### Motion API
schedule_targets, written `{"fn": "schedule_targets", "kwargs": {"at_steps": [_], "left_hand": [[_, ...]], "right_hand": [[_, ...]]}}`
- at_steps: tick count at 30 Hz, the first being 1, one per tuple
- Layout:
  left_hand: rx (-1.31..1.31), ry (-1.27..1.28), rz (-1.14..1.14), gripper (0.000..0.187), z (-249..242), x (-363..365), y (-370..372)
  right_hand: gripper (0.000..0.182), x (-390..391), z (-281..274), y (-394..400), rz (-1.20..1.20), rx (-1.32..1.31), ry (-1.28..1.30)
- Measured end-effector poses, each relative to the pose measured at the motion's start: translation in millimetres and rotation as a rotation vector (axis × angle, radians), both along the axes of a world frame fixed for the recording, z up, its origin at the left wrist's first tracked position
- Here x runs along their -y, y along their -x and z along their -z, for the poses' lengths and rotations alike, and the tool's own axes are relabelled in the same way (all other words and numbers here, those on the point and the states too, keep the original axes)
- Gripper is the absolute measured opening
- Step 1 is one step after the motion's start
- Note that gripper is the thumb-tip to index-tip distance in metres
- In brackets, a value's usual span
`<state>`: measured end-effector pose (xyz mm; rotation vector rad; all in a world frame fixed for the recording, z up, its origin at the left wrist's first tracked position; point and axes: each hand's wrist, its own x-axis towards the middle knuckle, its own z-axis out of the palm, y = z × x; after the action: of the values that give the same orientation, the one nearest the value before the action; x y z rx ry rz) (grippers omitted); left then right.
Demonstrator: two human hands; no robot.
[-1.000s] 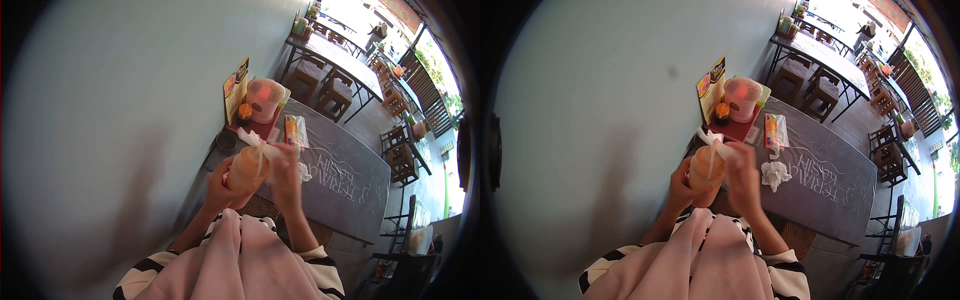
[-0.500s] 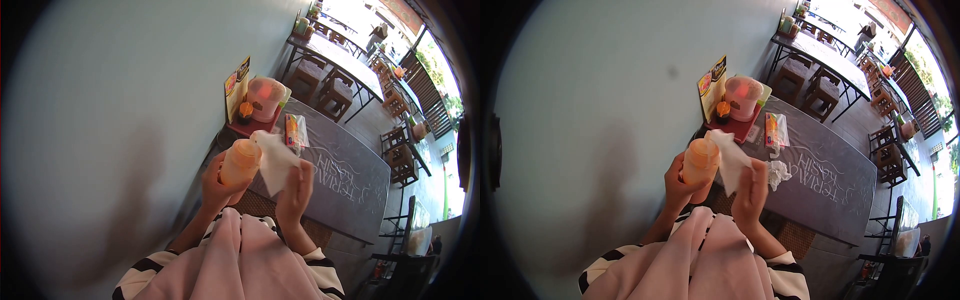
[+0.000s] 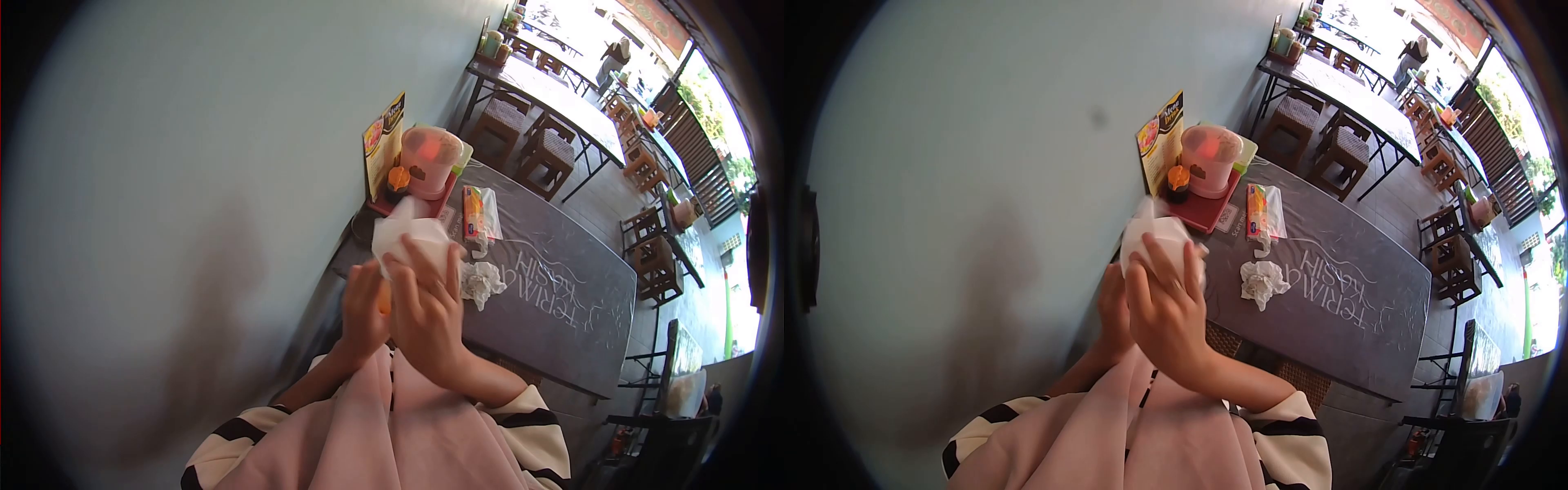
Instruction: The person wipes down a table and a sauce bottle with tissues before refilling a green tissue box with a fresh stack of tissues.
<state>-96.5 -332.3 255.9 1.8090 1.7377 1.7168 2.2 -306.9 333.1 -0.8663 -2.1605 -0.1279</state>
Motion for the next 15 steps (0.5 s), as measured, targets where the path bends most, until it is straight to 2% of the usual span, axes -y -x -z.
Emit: {"fn": "schedule_targets", "kwargs": {"at_steps": [1, 2, 4, 6, 8, 9, 11, 13, 15], "left_hand": [[-0.12, -0.01, 0.033, 0.049, 2, 2, -2], [-0.124, -0.009, 0.032, 0.049, 3, 2, -6], [-0.077, -0.072, 0.051, 0.039, 3, -2, -15], [-0.095, -0.07, 0.042, 0.039, 2, -6, -13], [-0.114, -0.073, 0.027, 0.038, 7, -7, -8], [-0.101, -0.058, 0.028, 0.038, 11, -9, -1], [-0.088, -0.043, 0.03, 0.037, 15, -7, 7], [0.383, 0.214, 0.057, 0.036, -3, -2, 9], [0.374, 0.179, 0.027, 0.04, -10, -6, 13]], "right_hand": [[0.013, -3, 0, 2, -0.058, 0.0, 0.054], [0.013, -2, 0, 4, 0.013, 0.082, 0.096], [0.013, -1, -7, 5, 0.041, 0.111, 0.151], [0.013, -1, -8, 1, 0.08, 0.145, 0.219], [0.017, -5, -5, -3, -0.036, 0.226, 0.062], [0.017, -4, -3, -5, -0.034, 0.224, 0.062], [0.021, 4, 4, -10, -0.229, 0.154, 0.005], [0.025, 8, 12, -17, -0.25, 0.144, -0.038], [0.027, 6, 18, -28, -0.378, -0.033, 0.068]]}}
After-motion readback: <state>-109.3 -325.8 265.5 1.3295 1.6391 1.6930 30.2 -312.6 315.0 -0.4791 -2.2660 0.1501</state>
